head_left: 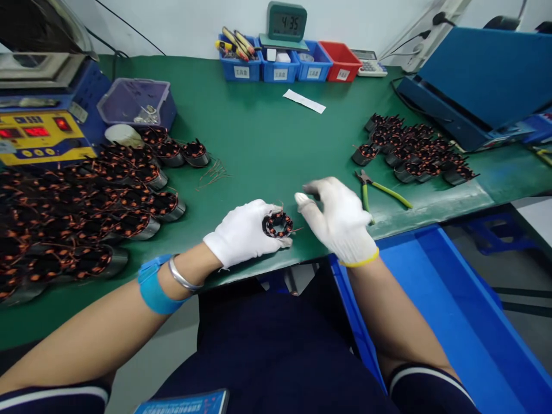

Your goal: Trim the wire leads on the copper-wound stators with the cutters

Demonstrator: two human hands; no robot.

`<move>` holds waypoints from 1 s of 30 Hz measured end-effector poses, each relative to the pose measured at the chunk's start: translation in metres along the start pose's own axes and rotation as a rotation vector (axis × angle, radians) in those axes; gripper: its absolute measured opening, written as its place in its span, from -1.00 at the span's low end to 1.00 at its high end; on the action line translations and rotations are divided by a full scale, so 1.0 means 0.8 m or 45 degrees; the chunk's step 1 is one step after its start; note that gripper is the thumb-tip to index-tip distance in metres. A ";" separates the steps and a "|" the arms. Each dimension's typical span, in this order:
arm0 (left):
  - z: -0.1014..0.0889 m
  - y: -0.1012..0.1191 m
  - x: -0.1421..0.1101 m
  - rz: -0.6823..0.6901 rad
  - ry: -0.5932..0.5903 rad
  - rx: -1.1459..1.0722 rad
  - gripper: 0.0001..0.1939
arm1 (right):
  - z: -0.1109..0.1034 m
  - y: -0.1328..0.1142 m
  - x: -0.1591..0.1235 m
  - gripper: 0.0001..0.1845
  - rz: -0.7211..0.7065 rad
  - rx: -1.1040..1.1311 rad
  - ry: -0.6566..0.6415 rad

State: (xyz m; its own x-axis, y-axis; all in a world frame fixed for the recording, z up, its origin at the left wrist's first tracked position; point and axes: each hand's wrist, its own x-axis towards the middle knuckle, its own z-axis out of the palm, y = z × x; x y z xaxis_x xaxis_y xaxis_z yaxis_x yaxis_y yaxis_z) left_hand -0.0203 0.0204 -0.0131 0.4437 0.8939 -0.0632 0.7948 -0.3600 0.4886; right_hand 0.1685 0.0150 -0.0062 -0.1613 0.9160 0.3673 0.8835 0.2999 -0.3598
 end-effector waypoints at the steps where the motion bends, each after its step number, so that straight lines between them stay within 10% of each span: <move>1: -0.002 0.000 0.000 -0.005 -0.023 -0.014 -0.46 | 0.002 -0.002 0.010 -0.66 0.059 0.090 -0.141; 5: -0.007 -0.005 0.002 -0.006 -0.052 -0.084 -0.47 | 0.016 0.000 0.032 -0.71 0.331 0.282 -0.582; 10: -0.002 -0.013 0.003 0.032 -0.040 -0.156 -0.36 | 0.009 0.015 0.004 -0.76 0.504 0.057 -0.428; 16: -0.002 -0.015 0.005 0.082 -0.066 -0.184 -0.43 | -0.026 -0.013 -0.033 -0.57 0.026 -0.123 0.026; 20: -0.004 -0.014 0.007 0.097 -0.127 -0.154 -0.56 | -0.010 -0.022 -0.040 -0.03 -0.151 0.118 -0.355; 25: -0.003 -0.014 0.006 0.052 -0.097 -0.162 -0.45 | 0.013 0.000 -0.048 -0.65 0.166 0.262 -0.500; 30: -0.004 -0.015 0.007 0.034 -0.106 -0.165 -0.42 | 0.007 0.003 -0.052 -0.71 0.196 0.297 -0.505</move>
State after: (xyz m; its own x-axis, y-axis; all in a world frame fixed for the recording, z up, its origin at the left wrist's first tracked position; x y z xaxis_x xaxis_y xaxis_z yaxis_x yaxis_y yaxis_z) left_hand -0.0286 0.0304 -0.0168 0.5011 0.8573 -0.1183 0.7247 -0.3410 0.5988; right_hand 0.1745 -0.0211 -0.0270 -0.2316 0.9718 -0.0442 0.7956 0.1631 -0.5834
